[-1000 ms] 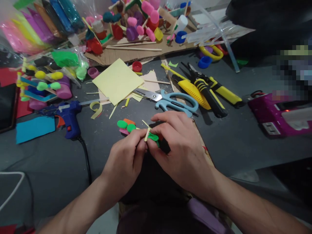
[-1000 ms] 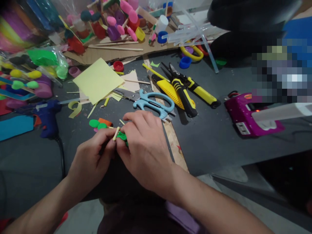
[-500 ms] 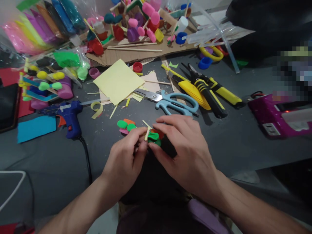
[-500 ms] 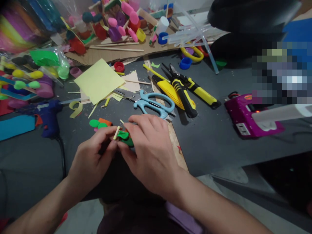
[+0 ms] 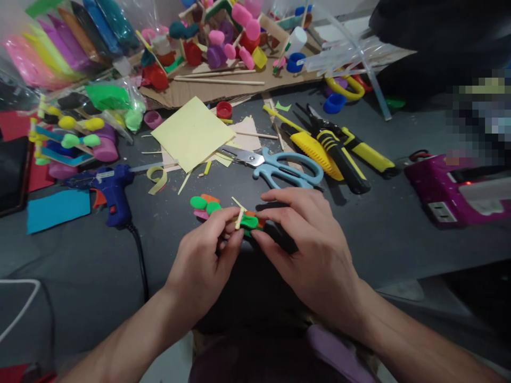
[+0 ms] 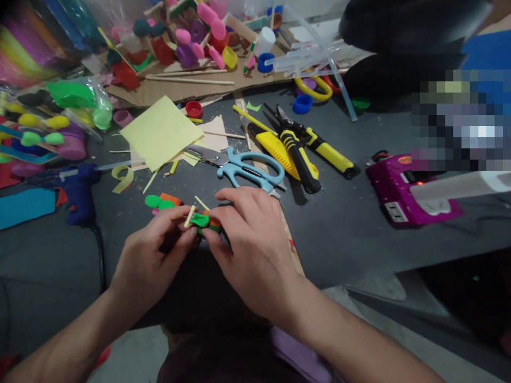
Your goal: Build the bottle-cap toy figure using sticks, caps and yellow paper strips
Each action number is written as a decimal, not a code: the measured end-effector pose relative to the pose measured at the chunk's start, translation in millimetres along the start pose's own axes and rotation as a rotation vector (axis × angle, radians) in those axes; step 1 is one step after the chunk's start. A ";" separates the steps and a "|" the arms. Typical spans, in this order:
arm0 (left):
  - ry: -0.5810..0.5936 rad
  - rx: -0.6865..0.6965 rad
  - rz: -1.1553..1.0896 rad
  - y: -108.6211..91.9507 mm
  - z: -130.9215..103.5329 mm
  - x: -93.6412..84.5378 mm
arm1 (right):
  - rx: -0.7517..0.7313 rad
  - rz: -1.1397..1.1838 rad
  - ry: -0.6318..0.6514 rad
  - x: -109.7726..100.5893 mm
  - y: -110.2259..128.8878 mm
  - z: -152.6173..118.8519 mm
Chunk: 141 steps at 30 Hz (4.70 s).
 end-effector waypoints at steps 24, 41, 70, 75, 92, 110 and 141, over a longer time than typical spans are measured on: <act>0.006 0.006 0.021 -3.6 0.6 -1.8 | 0.031 0.114 -0.025 4.5 -3.6 -0.5; -0.005 0.047 0.036 -4.9 -1.1 -2.9 | 0.043 0.142 0.000 5.7 -4.2 0.7; -0.047 0.053 0.030 -8.1 0.9 -3.9 | -0.118 0.030 -0.055 -1.0 15.2 4.9; -0.058 0.054 0.042 -8.2 0.3 -4.9 | -0.126 0.026 -0.060 -0.5 15.5 7.5; -0.062 0.006 0.027 -5.7 2.1 -4.5 | -0.071 0.081 -0.100 -13.8 2.9 2.0; -0.041 0.002 0.047 -4.0 1.7 -2.8 | -0.076 0.036 -0.053 -5.9 0.6 -0.1; -0.021 -0.045 -0.019 0.1 0.7 -1.6 | -0.057 0.031 -0.064 -4.1 -5.4 -5.6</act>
Point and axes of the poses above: each hand's wrist, its own z-axis towards the middle knuckle, its own x-axis out of the palm, y = z × x, the point moved 9 cm from there along z, towards the middle knuckle, and after that the axes turned 8 degrees about -x, right-handed, at the moved point
